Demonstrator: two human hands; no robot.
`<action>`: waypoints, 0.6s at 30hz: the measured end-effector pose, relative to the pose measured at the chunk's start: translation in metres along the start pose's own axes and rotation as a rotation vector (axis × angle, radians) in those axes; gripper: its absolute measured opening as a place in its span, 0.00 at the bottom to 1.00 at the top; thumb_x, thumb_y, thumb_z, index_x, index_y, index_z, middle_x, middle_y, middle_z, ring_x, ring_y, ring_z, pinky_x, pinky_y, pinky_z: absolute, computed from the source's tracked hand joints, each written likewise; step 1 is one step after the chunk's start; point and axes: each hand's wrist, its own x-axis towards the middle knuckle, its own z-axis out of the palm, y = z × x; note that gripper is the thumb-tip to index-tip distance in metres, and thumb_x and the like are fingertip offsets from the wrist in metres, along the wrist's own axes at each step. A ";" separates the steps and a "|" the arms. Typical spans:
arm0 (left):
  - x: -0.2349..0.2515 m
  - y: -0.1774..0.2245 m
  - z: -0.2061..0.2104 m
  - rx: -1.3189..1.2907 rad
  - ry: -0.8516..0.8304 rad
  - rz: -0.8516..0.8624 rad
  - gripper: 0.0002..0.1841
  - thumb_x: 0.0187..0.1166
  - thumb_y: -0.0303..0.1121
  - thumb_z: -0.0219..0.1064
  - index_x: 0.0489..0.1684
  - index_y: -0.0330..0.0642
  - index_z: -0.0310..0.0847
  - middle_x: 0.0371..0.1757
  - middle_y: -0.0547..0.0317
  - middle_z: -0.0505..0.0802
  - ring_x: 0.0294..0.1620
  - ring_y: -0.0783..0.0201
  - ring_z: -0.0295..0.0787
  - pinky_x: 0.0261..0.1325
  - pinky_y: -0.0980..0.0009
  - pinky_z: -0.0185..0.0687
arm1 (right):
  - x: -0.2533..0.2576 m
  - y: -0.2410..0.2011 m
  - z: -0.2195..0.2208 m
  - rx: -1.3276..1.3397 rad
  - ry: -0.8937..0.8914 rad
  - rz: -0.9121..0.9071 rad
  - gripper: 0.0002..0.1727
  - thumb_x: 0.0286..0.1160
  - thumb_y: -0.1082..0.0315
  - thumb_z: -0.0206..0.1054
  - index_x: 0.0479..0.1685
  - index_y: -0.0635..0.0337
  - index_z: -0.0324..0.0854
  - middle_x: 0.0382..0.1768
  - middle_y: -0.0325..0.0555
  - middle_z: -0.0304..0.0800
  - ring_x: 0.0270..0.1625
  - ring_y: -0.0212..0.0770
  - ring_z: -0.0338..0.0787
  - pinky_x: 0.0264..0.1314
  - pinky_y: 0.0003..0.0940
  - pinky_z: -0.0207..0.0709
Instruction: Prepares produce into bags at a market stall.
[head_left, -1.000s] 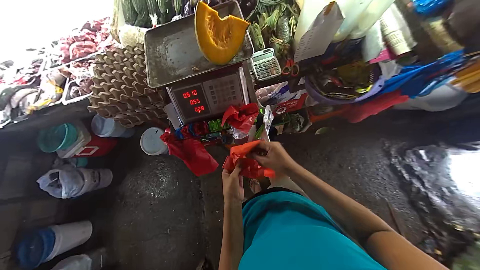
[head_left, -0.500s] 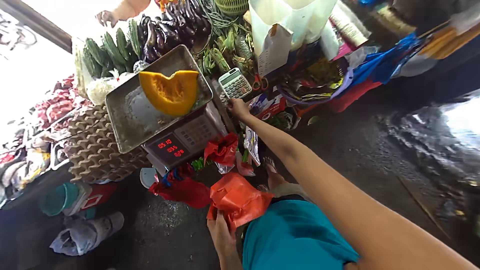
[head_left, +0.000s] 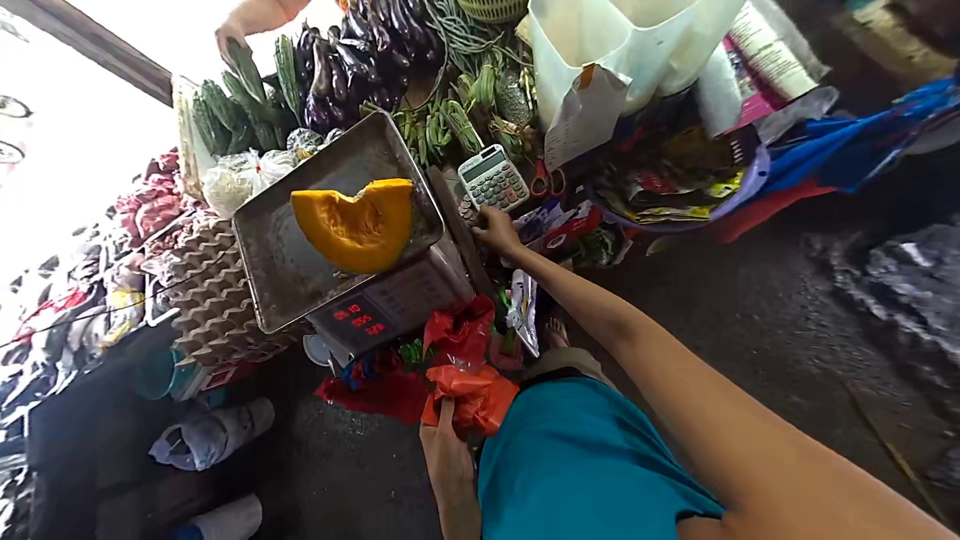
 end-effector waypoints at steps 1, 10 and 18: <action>0.001 0.002 0.002 -0.031 -0.003 -0.004 0.12 0.87 0.24 0.56 0.64 0.31 0.75 0.48 0.50 0.93 0.46 0.63 0.93 0.52 0.64 0.92 | -0.005 0.003 -0.003 0.074 0.026 0.027 0.17 0.73 0.67 0.73 0.54 0.73 0.83 0.50 0.65 0.90 0.56 0.61 0.91 0.65 0.61 0.81; 0.012 0.034 0.020 -0.153 -0.024 0.039 0.15 0.86 0.24 0.56 0.68 0.32 0.75 0.48 0.54 0.93 0.46 0.66 0.93 0.51 0.66 0.93 | -0.064 -0.034 -0.050 0.686 -0.042 0.218 0.16 0.87 0.49 0.58 0.46 0.50 0.81 0.23 0.28 0.73 0.20 0.24 0.69 0.23 0.22 0.67; 0.031 0.045 0.055 -0.136 -0.069 0.281 0.27 0.52 0.09 0.78 0.56 0.32 0.84 0.47 0.55 0.95 0.49 0.67 0.94 0.55 0.67 0.93 | -0.179 -0.130 -0.020 0.307 -0.582 -0.081 0.17 0.67 0.55 0.82 0.46 0.57 0.89 0.33 0.37 0.94 0.36 0.29 0.91 0.43 0.33 0.87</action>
